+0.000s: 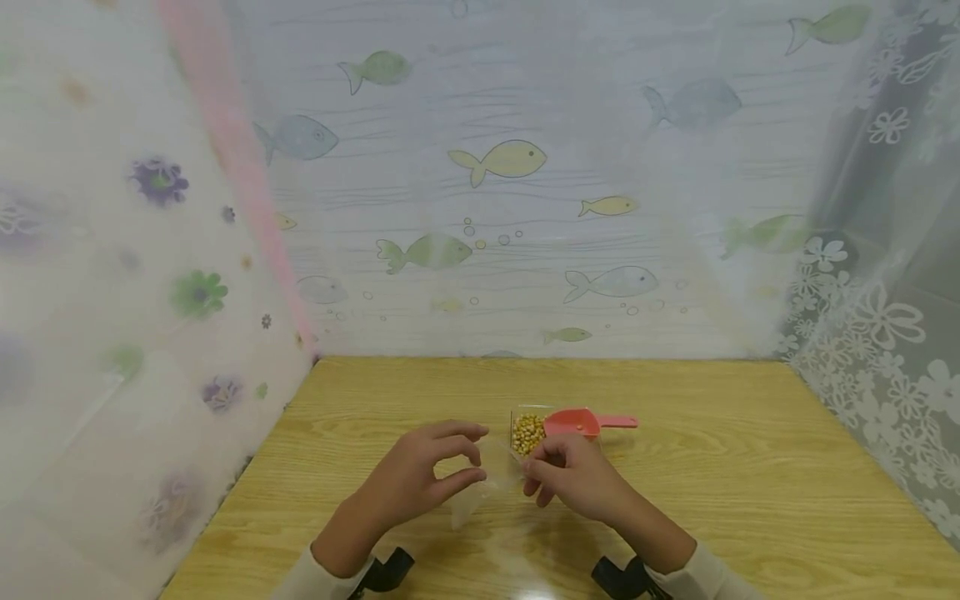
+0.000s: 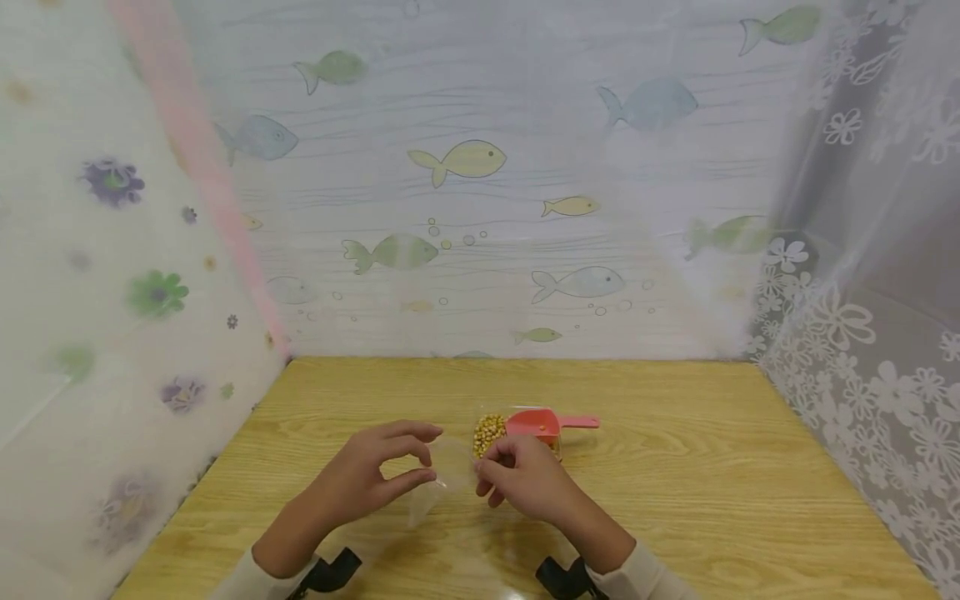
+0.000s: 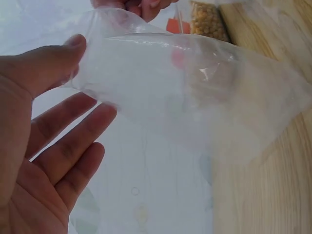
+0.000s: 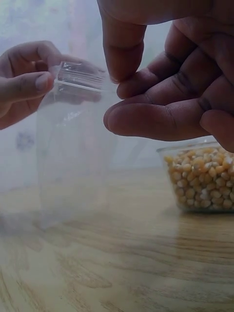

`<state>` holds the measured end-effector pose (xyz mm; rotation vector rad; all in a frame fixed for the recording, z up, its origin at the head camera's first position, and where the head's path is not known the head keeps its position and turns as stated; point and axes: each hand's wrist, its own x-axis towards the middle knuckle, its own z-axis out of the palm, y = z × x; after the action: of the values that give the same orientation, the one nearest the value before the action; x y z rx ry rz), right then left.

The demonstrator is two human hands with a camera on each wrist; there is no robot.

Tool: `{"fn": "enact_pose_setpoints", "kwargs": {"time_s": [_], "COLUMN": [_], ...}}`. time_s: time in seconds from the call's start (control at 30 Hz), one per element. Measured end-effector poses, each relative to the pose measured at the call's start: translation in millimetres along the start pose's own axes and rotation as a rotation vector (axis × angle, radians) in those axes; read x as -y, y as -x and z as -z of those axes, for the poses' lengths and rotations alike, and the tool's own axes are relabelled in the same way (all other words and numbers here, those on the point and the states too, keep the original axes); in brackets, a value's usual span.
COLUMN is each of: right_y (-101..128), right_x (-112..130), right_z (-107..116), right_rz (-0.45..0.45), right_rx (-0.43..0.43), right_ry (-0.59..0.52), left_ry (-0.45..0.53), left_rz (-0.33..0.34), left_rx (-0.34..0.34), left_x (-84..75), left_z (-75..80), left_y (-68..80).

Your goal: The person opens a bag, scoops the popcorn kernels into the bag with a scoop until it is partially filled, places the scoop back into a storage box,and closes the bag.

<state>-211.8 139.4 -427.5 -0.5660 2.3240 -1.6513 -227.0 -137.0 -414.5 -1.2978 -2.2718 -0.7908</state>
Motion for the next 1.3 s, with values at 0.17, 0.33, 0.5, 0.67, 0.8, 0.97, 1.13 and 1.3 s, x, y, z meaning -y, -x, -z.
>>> {"fn": "enact_pose_setpoints", "kwargs": {"time_s": [0.17,0.33,0.5,0.67,0.8,0.97,1.13,1.3], "right_y": [-0.6,-1.2,-2.9,-2.8,-0.6,3.4,8.0,12.5], "right_x": [-0.6,-0.2,-1.9,-4.5,-8.4,-15.1,-21.0,-31.5], "right_z": [-1.2,0.8,12.6,39.0,63.5,90.0,112.3,130.1], "right_rz": [-0.011,-0.007,0.0,0.0,0.011,0.002,-0.032,-0.072], "right_rx": [0.006,0.023,-0.005,-0.17,-0.291,-0.457,-0.576,-0.579], "right_ry": [-0.026,-0.042,0.003,0.103,0.173,0.296,0.39,0.384], "left_ry": [-0.023,-0.059,-0.095,-0.121,-0.121,-0.122,-0.127,-0.132], "left_rz": [-0.001,-0.042,-0.035,-0.007,0.035,0.087,0.123,0.14], "left_rx": [0.004,-0.021,-0.029,-0.033,-0.024,-0.015,-0.009,-0.004], "left_x": [-0.3,-0.3,0.6,2.1,3.1,4.1,4.0,3.5], "left_z": [4.3,5.0,4.5,3.6,3.5,3.7,5.3,5.9], "left_y": [-0.7,-1.5,-1.6,-1.9,-1.0,-0.3,-0.2,0.7]}}
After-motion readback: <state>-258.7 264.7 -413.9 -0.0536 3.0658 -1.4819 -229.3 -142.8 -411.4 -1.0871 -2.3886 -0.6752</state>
